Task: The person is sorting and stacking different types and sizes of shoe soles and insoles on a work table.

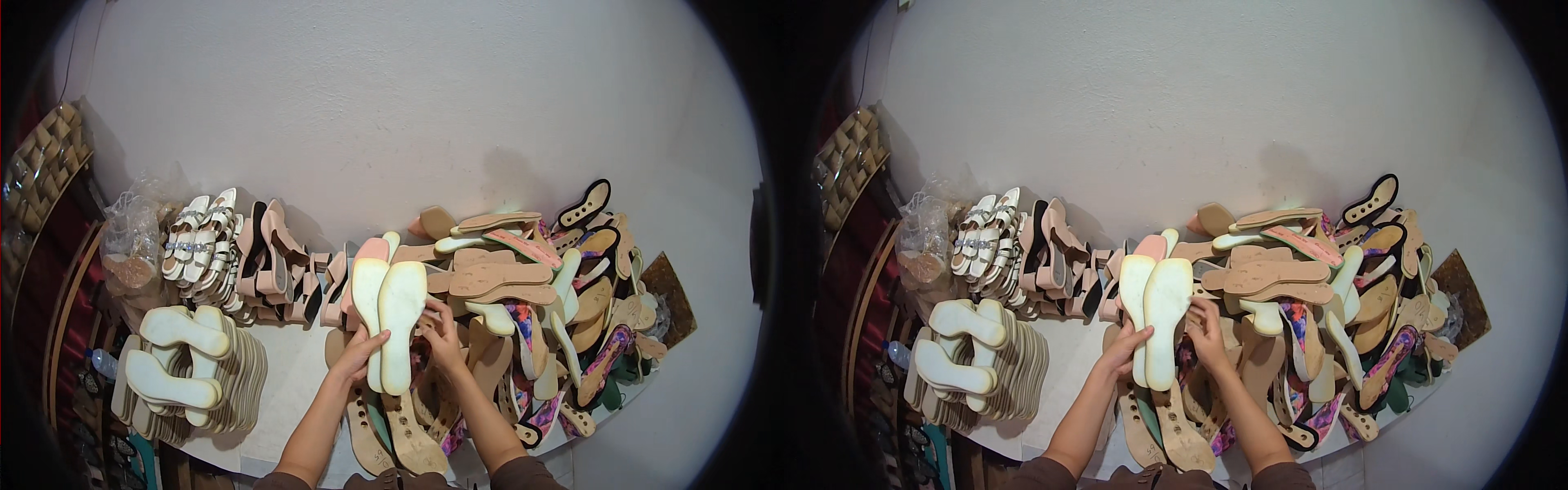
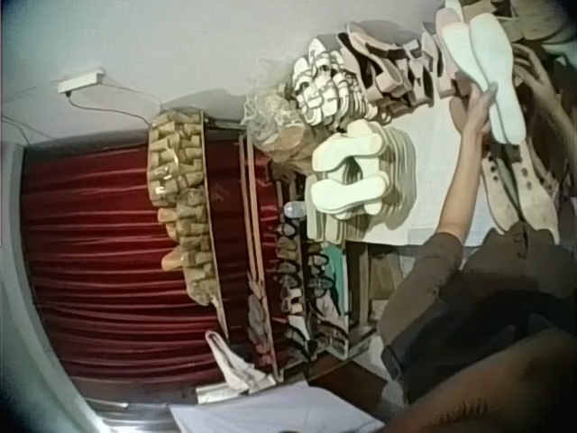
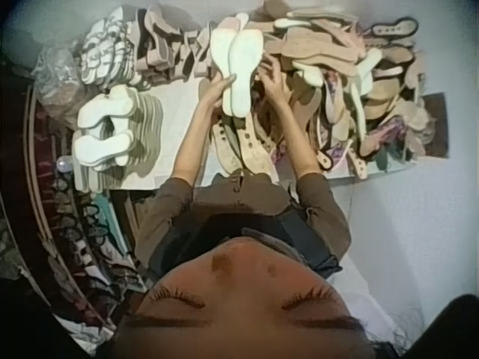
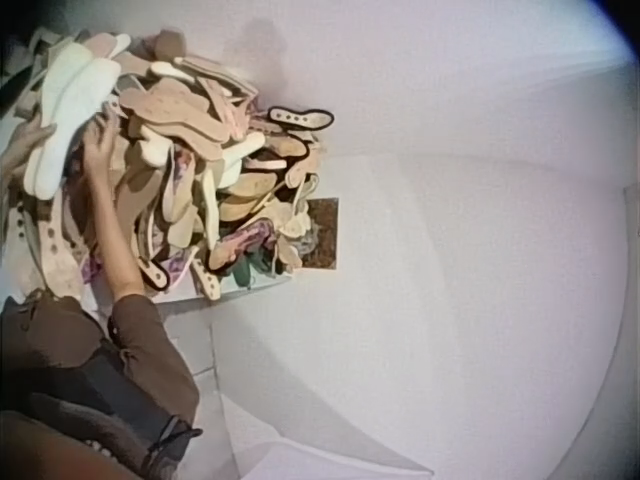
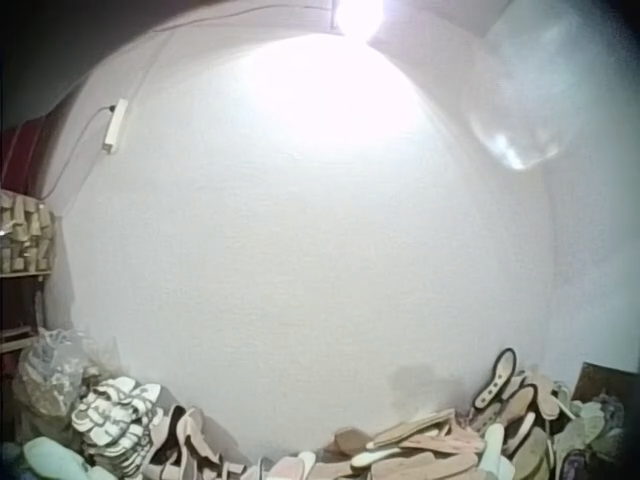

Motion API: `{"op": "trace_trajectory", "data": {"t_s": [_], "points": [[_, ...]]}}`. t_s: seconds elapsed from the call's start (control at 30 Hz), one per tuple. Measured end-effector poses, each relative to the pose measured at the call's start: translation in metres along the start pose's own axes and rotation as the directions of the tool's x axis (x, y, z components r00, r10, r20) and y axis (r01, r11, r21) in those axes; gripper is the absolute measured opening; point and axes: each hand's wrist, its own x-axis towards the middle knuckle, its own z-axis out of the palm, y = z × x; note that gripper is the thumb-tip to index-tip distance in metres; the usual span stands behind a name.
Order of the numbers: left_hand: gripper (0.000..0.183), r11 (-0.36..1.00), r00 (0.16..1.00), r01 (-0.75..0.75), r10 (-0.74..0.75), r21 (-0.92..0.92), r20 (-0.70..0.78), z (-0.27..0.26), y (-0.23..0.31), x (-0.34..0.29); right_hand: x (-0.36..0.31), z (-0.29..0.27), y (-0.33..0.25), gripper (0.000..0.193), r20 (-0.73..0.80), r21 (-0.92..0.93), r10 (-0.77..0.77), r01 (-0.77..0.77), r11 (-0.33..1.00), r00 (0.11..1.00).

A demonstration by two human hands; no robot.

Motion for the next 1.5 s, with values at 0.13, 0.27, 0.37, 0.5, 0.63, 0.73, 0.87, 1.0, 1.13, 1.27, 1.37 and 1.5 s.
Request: {"op": "trace_trajectory", "data": {"t_s": [0.13,0.27,0.37,0.5,0.63,0.73,0.87,1.0,1.13,1.27,1.37,1.5], "points": [[0.058,0.987,0.987,-0.124,0.133,0.103,-0.085,0.012,-0.01,-0.009,-0.037,0.023,-0.015,0.084,0.074,-0.175,0.277,-0.261,0.949,0.958],[0.052,0.986,0.972,-0.157,0.163,0.047,-0.169,0.016,-0.022,-0.013,-0.055,0.036,-0.027,0.088,0.151,-0.697,0.113,0.025,0.717,0.982],[0.051,0.988,0.968,-0.151,0.144,-0.018,-0.205,0.019,-0.023,-0.025,-0.054,0.028,-0.018,0.076,0.101,-0.377,0.11,-0.064,0.924,0.989],[0.05,0.981,0.941,-0.147,0.179,0.127,-0.287,0.023,-0.017,-0.048,-0.056,0.028,-0.024,0.072,0.137,-0.146,0.126,-0.106,0.984,0.982],[0.054,0.954,0.878,-0.286,0.298,0.087,-0.374,0.03,-0.026,-0.069,-0.076,0.054,-0.045,0.078,0.254,-0.335,0.179,-0.087,0.938,0.95],[0.053,0.964,0.868,-0.255,0.264,0.078,-0.421,0.033,-0.024,-0.088,-0.083,0.073,-0.056,0.086,0.365,-0.551,0.135,0.097,0.829,0.921],[0.053,0.951,0.834,-0.305,0.293,0.052,-0.468,0.032,-0.017,-0.117,-0.076,0.089,-0.05,0.085,0.463,-0.469,0.059,0.188,0.863,0.884],[0.053,0.907,0.813,-0.409,0.413,0.102,-0.412,0.012,0.008,-0.153,-0.065,0.129,-0.066,0.089,0.551,-0.354,0.079,0.147,0.924,0.831],[0.047,0.853,0.8,-0.518,0.51,0.067,-0.316,0.008,0.059,-0.177,-0.044,0.173,-0.093,0.091,0.601,-0.318,0.016,0.22,0.922,0.799],[0.044,0.846,0.792,-0.511,0.533,0.155,-0.299,-0.003,0.12,-0.213,-0.028,0.234,-0.121,0.091,0.621,-0.307,-0.079,0.335,0.891,0.78],[0.051,0.868,0.859,-0.359,0.451,0.344,-0.241,-0.027,0.176,-0.243,-0.005,0.271,-0.137,0.095,0.619,-0.326,-0.075,0.342,0.881,0.782],[0.065,0.811,0.727,-0.398,0.563,0.428,-0.392,-0.077,0.249,-0.288,0.018,0.317,-0.131,0.099,0.602,-0.403,-0.002,0.307,0.862,0.798]]}}
